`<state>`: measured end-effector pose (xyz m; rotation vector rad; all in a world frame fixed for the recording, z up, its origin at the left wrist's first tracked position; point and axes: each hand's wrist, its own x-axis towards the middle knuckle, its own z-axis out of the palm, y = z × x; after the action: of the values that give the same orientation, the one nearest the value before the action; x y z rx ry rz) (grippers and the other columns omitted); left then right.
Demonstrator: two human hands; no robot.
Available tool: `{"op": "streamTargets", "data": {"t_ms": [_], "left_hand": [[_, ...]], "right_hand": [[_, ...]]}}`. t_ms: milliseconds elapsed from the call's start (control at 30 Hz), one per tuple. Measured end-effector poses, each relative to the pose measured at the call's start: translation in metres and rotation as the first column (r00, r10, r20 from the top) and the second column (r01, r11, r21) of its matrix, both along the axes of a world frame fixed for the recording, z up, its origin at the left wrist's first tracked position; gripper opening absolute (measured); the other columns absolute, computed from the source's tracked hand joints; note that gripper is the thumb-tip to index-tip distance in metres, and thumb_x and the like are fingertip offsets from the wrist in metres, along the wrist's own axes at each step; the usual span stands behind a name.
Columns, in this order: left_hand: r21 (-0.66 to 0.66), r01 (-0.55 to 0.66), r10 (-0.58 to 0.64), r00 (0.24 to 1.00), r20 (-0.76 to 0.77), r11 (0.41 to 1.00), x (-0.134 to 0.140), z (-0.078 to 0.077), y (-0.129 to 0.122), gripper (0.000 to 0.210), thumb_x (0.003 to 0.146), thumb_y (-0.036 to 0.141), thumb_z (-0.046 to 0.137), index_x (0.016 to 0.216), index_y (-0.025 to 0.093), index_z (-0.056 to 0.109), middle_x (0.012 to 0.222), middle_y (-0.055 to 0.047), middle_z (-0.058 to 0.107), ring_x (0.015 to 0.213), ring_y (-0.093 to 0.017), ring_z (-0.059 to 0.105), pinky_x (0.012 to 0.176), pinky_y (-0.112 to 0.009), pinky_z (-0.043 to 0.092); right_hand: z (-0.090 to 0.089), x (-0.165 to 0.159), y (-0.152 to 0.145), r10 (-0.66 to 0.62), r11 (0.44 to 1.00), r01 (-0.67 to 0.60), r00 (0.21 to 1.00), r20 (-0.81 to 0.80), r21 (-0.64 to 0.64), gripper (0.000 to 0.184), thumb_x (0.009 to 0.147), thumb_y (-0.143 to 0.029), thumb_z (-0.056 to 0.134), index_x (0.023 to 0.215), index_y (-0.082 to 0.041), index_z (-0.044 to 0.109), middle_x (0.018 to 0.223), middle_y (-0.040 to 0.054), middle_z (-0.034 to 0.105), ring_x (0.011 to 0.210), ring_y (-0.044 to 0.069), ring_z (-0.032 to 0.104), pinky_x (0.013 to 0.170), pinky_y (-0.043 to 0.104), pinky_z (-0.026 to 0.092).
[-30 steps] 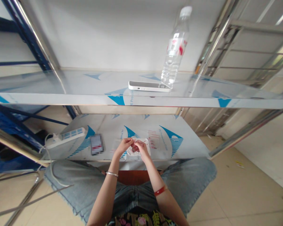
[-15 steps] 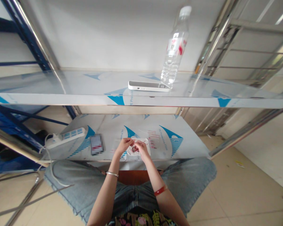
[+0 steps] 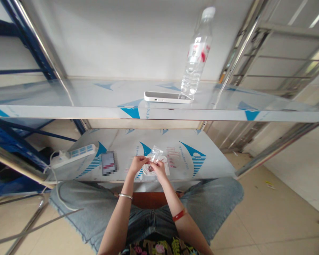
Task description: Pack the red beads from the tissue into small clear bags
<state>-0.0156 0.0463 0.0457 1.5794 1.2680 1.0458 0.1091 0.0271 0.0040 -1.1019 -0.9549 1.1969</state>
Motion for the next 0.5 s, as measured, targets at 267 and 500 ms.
{"op": "streamTargets", "data": {"t_ms": [267,500], "left_hand": [[0.025,-0.035,0.035,0.999,-0.034,0.999,-0.007,-0.003,0.002,0.036,0.065,0.048,0.064,0.05,0.015,0.063,0.05,-0.002,0.062,0.05,-0.013,0.053,0.052,-0.023,0.037],[-0.042,-0.037,0.039,0.998,0.045,0.998,-0.014,-0.012,0.007,0.035,0.063,0.048,0.065,0.057,0.014,0.067,0.052,-0.004,0.063,0.049,-0.013,0.055,0.05,-0.023,0.039]], "right_hand": [[0.001,-0.004,-0.002,-0.062,0.997,0.063,0.998,0.02,-0.039,0.036,0.056,-0.043,0.072,0.048,-0.019,0.046,0.04,-0.0064,0.04,0.039,0.01,0.041,0.039,0.023,0.036],[0.002,-0.005,-0.002,-0.053,0.999,0.052,0.996,-0.077,-0.014,0.034,0.056,-0.043,0.072,0.059,-0.02,0.047,0.048,-0.0055,0.052,0.038,0.008,0.041,0.037,0.02,0.034]]}}
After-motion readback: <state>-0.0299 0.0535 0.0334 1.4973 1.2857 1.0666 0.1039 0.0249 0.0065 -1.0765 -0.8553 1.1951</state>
